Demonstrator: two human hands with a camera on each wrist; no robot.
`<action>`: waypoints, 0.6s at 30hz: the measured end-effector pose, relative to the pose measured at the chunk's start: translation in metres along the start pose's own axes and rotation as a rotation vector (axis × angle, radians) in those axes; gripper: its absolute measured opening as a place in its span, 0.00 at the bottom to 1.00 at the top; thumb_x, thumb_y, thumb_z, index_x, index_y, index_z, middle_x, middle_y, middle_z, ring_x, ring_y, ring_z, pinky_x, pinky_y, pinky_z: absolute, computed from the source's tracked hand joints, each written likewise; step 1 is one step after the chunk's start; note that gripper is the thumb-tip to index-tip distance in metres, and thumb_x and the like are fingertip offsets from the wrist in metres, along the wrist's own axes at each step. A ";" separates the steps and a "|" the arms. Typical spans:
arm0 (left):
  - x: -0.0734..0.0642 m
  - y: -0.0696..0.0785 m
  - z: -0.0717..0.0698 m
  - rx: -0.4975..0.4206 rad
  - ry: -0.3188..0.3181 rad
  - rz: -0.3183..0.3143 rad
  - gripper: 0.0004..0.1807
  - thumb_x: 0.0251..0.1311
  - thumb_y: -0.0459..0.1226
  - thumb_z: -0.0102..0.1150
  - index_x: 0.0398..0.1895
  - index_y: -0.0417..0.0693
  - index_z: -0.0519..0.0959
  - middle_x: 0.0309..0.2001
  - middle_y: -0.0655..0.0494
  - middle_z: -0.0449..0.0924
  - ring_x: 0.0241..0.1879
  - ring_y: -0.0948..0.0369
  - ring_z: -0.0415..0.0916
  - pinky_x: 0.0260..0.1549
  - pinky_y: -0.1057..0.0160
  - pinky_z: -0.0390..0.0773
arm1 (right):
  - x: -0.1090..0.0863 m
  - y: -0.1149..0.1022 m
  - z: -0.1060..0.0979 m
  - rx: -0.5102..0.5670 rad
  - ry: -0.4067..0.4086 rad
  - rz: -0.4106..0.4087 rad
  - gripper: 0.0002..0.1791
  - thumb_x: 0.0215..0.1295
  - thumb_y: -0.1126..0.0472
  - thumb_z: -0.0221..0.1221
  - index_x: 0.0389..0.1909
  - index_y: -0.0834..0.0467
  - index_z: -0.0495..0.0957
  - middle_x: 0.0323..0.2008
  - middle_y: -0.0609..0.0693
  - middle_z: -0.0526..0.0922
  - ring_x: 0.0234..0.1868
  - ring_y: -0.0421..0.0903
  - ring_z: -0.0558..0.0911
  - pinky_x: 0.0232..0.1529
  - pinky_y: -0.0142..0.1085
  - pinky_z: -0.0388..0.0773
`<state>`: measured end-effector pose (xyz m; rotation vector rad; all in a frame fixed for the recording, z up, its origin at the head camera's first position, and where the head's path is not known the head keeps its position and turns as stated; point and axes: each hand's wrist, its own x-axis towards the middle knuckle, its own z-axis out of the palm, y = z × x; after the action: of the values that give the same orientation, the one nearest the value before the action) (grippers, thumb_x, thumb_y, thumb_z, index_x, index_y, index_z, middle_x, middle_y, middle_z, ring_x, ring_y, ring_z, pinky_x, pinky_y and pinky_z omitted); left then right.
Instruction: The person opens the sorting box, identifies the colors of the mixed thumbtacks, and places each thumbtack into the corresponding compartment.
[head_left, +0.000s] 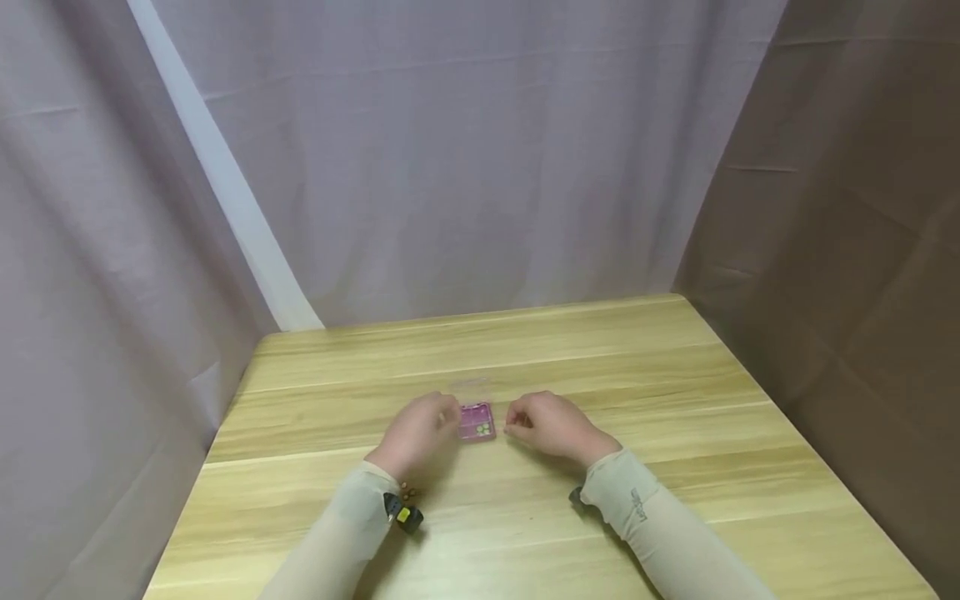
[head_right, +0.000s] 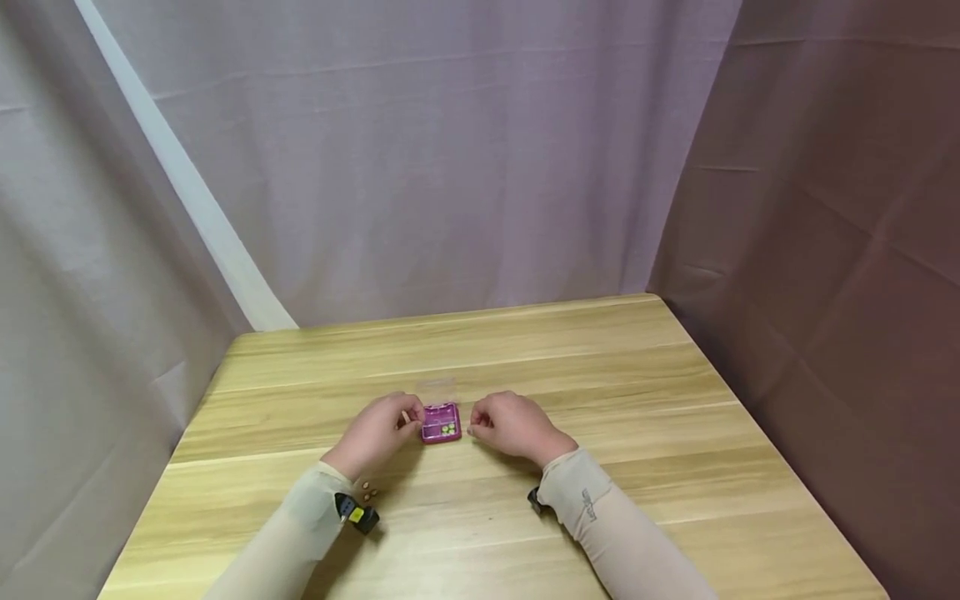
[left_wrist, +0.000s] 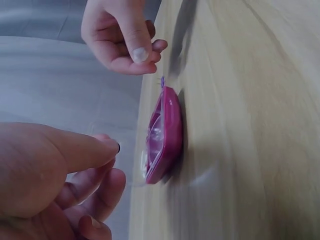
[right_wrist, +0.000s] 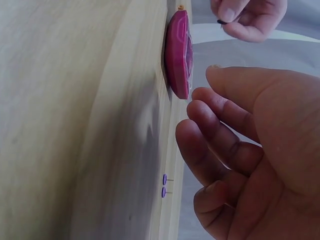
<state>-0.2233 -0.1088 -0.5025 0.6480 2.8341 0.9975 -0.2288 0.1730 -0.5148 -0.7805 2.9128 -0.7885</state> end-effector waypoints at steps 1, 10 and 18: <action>0.002 0.001 0.002 0.010 -0.002 0.014 0.07 0.79 0.42 0.61 0.50 0.54 0.86 0.46 0.61 0.84 0.48 0.55 0.83 0.55 0.46 0.84 | -0.002 0.001 -0.001 -0.003 0.000 -0.001 0.06 0.74 0.53 0.72 0.35 0.43 0.86 0.28 0.32 0.81 0.29 0.35 0.78 0.36 0.37 0.81; 0.008 -0.001 0.015 0.106 -0.022 0.024 0.06 0.78 0.40 0.63 0.49 0.52 0.87 0.46 0.57 0.86 0.49 0.53 0.84 0.57 0.45 0.84 | -0.011 0.003 -0.009 -0.014 -0.005 -0.012 0.05 0.75 0.53 0.71 0.36 0.43 0.86 0.28 0.32 0.81 0.27 0.35 0.78 0.34 0.35 0.81; 0.006 -0.001 0.018 0.108 -0.019 0.035 0.09 0.76 0.39 0.64 0.52 0.51 0.88 0.50 0.54 0.87 0.52 0.51 0.84 0.59 0.44 0.84 | -0.016 0.010 -0.013 -0.033 0.004 -0.005 0.06 0.75 0.53 0.71 0.36 0.43 0.85 0.29 0.31 0.82 0.29 0.34 0.78 0.36 0.35 0.82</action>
<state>-0.2259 -0.0970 -0.5167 0.7151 2.8859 0.8424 -0.2214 0.1945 -0.5101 -0.7903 2.9358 -0.7450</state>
